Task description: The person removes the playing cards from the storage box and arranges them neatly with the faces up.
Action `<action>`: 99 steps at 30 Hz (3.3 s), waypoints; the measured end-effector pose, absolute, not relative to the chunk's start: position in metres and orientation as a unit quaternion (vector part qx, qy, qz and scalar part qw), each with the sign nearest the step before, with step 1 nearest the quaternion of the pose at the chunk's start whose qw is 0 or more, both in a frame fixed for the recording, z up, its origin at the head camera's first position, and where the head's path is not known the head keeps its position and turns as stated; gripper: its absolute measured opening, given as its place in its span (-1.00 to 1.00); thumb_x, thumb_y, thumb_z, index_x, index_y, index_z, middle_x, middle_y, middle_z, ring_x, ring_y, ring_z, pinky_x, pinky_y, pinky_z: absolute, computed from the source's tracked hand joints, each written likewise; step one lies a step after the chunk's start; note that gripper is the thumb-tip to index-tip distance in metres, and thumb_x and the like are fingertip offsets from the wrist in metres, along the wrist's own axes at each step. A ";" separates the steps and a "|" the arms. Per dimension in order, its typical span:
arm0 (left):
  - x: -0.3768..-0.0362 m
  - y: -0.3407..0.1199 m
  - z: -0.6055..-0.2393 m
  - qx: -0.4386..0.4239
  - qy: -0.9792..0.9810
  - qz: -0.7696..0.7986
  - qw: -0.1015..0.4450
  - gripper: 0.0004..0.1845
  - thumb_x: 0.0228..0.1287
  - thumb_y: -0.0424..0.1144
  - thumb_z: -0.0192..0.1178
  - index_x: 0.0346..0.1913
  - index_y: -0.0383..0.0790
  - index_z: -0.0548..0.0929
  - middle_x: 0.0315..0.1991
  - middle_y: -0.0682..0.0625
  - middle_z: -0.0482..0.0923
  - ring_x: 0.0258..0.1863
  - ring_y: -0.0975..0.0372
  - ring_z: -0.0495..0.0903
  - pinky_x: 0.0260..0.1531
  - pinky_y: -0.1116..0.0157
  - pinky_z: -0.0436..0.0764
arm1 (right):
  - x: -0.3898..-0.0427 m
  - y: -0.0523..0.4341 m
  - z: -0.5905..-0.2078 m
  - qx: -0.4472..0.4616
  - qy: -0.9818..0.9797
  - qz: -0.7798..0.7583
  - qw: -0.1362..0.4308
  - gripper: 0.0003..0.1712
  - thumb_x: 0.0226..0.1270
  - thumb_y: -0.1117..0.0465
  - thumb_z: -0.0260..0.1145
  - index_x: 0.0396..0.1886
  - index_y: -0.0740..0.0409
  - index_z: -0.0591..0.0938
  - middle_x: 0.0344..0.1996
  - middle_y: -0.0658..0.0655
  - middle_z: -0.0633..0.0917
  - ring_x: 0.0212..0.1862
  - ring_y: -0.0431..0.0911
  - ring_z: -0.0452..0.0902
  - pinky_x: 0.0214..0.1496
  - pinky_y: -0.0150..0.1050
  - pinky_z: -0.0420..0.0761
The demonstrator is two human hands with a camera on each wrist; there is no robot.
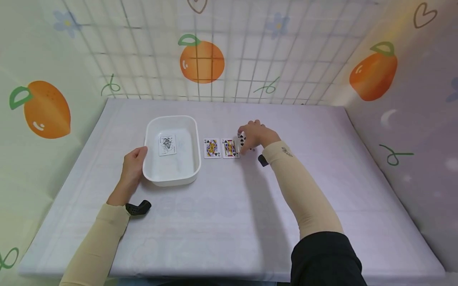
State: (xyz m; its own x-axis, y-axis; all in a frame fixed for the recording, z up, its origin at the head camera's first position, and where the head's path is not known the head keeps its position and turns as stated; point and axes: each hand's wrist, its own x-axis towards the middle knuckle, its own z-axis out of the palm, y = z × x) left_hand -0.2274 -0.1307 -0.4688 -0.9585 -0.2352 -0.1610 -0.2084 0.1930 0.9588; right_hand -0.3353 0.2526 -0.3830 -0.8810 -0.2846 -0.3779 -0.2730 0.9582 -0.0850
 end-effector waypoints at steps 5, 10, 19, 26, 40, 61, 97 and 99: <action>-0.228 -0.132 -0.469 0.144 -0.772 -0.619 0.013 -0.39 0.45 0.19 -0.07 0.26 -0.22 0.55 0.05 -0.14 0.60 -0.03 0.05 0.54 -0.04 0.15 0.49 | -0.335 0.255 -0.386 -0.140 0.970 -0.014 0.200 -0.02 -0.13 -0.03 0.55 0.39 -0.02 0.44 0.23 0.29 0.41 0.13 0.18 0.26 0.08 0.22 0.43; -0.228 -0.132 -0.469 0.143 -0.774 -0.617 0.016 -0.38 0.44 0.19 -0.07 0.26 -0.21 0.55 0.05 -0.14 0.60 -0.02 0.05 0.54 -0.03 0.14 0.50 | -0.332 0.255 -0.389 -0.142 0.969 -0.018 0.203 -0.02 -0.13 -0.02 0.56 0.39 0.01 0.44 0.25 0.32 0.39 0.15 0.21 0.26 0.11 0.27 0.41; -0.227 -0.133 -0.471 0.146 -0.771 -0.620 0.006 -0.37 0.45 0.19 -0.07 0.28 -0.22 0.52 0.10 -0.14 0.58 0.03 0.04 0.53 0.07 0.09 0.49 | -0.329 0.257 -0.395 -0.144 0.966 -0.020 0.216 -0.02 -0.15 0.04 0.53 0.39 0.04 0.43 0.20 0.32 0.40 0.10 0.21 0.28 0.07 0.23 0.42; -0.228 -0.133 -0.470 0.148 -0.770 -0.621 0.008 -0.37 0.44 0.20 -0.07 0.28 -0.22 0.53 0.08 -0.15 0.58 0.01 0.04 0.53 0.04 0.10 0.49 | -0.330 0.256 -0.397 -0.151 0.964 -0.013 0.218 -0.04 -0.12 0.04 0.53 0.40 0.03 0.43 0.20 0.34 0.40 0.12 0.21 0.27 0.09 0.24 0.41; -0.228 -0.132 -0.469 0.150 -0.773 -0.617 0.010 -0.38 0.45 0.21 -0.08 0.27 -0.21 0.53 0.06 -0.14 0.59 0.00 0.05 0.54 0.03 0.10 0.51 | -0.333 0.258 -0.401 -0.148 0.964 -0.016 0.219 -0.01 -0.10 0.01 0.55 0.43 -0.01 0.40 0.25 0.34 0.37 0.14 0.21 0.27 0.11 0.23 0.41; -0.229 -0.133 -0.471 0.144 -0.770 -0.621 0.014 -0.37 0.44 0.23 -0.08 0.24 -0.20 0.55 0.01 -0.12 0.61 -0.05 0.07 0.55 -0.03 0.14 0.50 | -0.333 0.256 -0.397 -0.147 0.965 -0.008 0.216 0.04 -0.11 0.00 0.57 0.45 -0.02 0.37 0.31 0.38 0.32 0.19 0.27 0.25 0.11 0.32 0.39; -0.232 -0.134 -0.475 0.127 -0.772 -0.623 0.015 -0.38 0.47 0.20 -0.06 0.28 -0.21 0.51 0.08 -0.15 0.58 0.04 0.04 0.55 0.12 0.04 0.49 | -0.349 0.207 -0.355 -0.224 0.963 -0.055 0.142 -0.03 -0.01 -0.10 0.52 0.41 0.09 0.41 0.29 0.32 0.37 0.31 0.24 0.16 0.26 0.29 0.29; -0.232 -0.134 -0.474 0.128 -0.772 -0.622 0.015 -0.39 0.47 0.19 -0.06 0.29 -0.21 0.51 0.09 -0.14 0.58 0.05 0.05 0.55 0.13 0.05 0.49 | -0.350 0.202 -0.354 -0.229 0.962 -0.054 0.141 -0.04 0.00 -0.10 0.52 0.41 0.09 0.41 0.29 0.31 0.37 0.31 0.24 0.16 0.26 0.29 0.30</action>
